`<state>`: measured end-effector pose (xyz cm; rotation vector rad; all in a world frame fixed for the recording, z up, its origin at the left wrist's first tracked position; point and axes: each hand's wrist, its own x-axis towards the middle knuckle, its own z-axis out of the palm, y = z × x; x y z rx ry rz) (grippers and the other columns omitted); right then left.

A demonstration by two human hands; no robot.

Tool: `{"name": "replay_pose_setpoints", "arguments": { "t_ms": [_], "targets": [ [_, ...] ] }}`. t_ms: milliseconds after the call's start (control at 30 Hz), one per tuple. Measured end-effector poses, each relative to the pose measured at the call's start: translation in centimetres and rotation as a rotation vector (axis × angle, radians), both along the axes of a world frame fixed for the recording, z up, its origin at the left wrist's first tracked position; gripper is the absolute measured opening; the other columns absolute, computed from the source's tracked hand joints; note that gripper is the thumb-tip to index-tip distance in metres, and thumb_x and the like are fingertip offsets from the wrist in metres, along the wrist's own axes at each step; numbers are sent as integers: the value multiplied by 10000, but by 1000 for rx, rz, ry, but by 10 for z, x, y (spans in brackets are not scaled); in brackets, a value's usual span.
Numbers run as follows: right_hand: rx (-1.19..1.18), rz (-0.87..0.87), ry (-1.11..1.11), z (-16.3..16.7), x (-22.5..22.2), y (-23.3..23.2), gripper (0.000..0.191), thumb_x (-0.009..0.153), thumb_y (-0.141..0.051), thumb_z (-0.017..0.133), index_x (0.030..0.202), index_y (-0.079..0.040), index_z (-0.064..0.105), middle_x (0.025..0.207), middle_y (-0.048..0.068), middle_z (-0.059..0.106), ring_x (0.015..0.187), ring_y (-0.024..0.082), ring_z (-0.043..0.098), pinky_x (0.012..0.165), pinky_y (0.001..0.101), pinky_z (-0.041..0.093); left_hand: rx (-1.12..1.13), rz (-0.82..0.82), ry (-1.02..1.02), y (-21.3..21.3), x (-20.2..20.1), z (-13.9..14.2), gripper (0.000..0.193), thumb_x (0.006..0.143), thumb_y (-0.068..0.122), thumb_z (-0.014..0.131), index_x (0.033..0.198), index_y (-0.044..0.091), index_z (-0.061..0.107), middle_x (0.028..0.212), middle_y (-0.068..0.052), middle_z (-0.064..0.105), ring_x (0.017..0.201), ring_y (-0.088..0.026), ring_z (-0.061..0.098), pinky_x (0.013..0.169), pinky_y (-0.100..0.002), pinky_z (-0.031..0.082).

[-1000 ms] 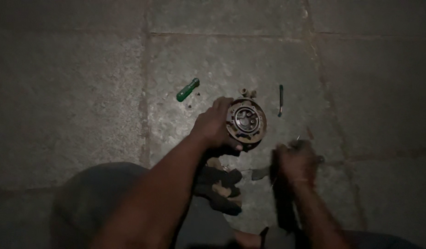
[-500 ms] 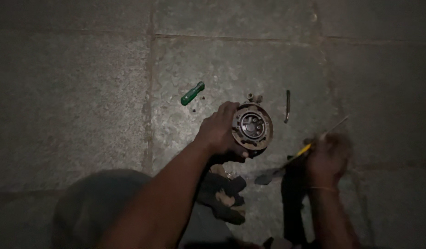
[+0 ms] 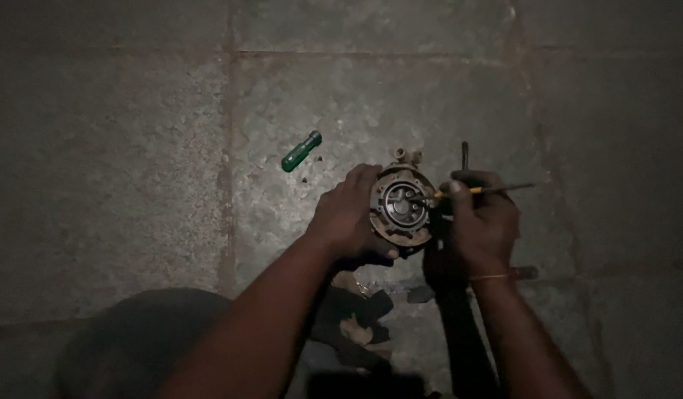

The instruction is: The person is repairing a mechanical part, likely a carburetor, using a screwdriver and a cloth. They are seated on the floor, manipulating the part with both hands, and occasionally using the cloth to clean or wipe the part.

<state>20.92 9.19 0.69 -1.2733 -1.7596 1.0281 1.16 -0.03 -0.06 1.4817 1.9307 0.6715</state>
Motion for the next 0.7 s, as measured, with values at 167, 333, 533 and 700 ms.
{"name": "replay_pose_setpoints", "arguments": {
  "t_ms": [167,333,533,700],
  "targets": [
    [102,55,-257,-17,4,1,240,977,-245,707,1015,-9,735,852,114,748,764,177,699,724,329,540,46,0,-13,-2,1,1,1390,379,442,1011,1522,68,313,1570,-168,380,1366,-407,470,1088,-496,416],
    [9,23,-145,-11,2,9,229,930,-233,728,971,-8,741,836,116,758,735,178,692,694,333,551,31,-18,-5,1,-3,3,1382,398,456,1018,1526,74,317,1578,-169,368,1366,-415,465,1082,-502,411],
    [319,14,-208,-10,-16,-11,204,1008,-195,715,994,9,722,831,119,731,758,187,721,717,322,554,13,11,35,1,1,4,1383,392,453,1021,1517,69,313,1570,-171,370,1357,-407,471,1081,-495,409],
    [-239,-38,21,-12,-8,15,208,946,-201,718,943,6,731,770,108,724,658,195,684,626,360,542,-25,10,18,1,-1,4,1366,392,446,1015,1515,93,322,1542,-161,404,1357,-397,479,1086,-495,414]
  ]
}}
